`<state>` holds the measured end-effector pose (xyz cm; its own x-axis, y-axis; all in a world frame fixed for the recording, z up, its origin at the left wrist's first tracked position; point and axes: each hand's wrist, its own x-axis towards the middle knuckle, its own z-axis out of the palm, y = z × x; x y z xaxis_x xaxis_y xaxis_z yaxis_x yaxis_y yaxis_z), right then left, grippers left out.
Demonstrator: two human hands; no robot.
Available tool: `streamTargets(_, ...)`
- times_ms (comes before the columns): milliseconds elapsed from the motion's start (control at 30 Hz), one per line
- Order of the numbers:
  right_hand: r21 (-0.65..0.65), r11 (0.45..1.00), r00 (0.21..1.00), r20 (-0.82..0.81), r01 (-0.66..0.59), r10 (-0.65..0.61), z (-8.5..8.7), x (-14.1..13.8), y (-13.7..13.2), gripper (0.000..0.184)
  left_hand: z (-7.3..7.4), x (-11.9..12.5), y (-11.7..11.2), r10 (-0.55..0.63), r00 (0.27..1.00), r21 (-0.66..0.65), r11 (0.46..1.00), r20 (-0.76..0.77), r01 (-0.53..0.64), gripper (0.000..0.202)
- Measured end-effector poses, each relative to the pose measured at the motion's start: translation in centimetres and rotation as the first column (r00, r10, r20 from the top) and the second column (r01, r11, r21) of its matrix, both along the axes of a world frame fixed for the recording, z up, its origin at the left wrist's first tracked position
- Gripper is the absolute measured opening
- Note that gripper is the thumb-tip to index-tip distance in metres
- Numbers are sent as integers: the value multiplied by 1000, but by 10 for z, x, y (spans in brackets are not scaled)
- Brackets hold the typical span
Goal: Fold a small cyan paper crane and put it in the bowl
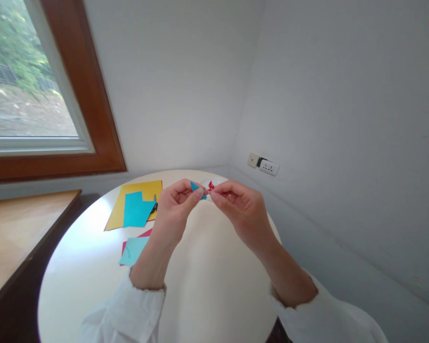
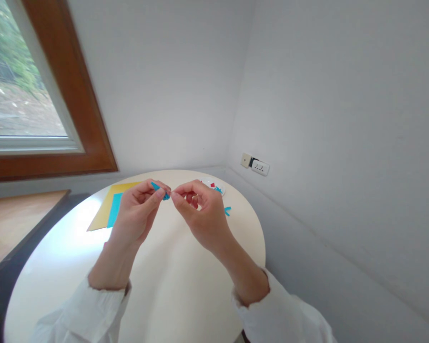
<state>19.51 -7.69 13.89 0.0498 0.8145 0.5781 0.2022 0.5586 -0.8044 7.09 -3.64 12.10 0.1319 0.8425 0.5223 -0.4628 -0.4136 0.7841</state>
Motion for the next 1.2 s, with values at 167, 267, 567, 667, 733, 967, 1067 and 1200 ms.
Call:
streamTargets(167, 24, 999, 999, -12, 43, -43, -5, -1, 4, 13, 0, 4, 0, -75, 997, -107, 991, 35, 78, 14)
streamTargets(267, 14, 999, 999, -22, 47, -46, -11, -1, 8, 16, 0, 6, 2, -123, 989, -156, 979, 82, 135, 14)
streamTargets(567, 32, 997, 995, 69, 72, -75, -21, 0, 16, 18, -3, 8, 5, -130, 986, -237, 960, 104, 152, 17)
streamTargets(667, 68, 990, 985, 111, 126, -133, -22, 1, 16, 18, -4, 7, 7, -111, 990, -232, 964, 83, 128, 16)
streamTargets(733, 101, 982, 975, 146, 157, -171, -23, 1, 16, 18, -4, 6, 8, -90, 994, -218, 971, 55, 100, 15)
streamTargets(967, 91, 986, 983, 104, 140, -149, -27, 1, 18, 17, -2, 8, 7, -26, 1000, -199, 980, 17, 28, 21)
streamTargets(1067, 45, 993, 991, 72, 112, -115, -30, 0, 19, 19, -2, 10, 6, -6, 999, -213, 977, 31, 12, 21)
streamTargets(1200, 28, 994, 993, 59, 101, -103, -35, -2, 23, 21, -4, 10, 7, -2, 999, -237, 972, 44, 12, 19)
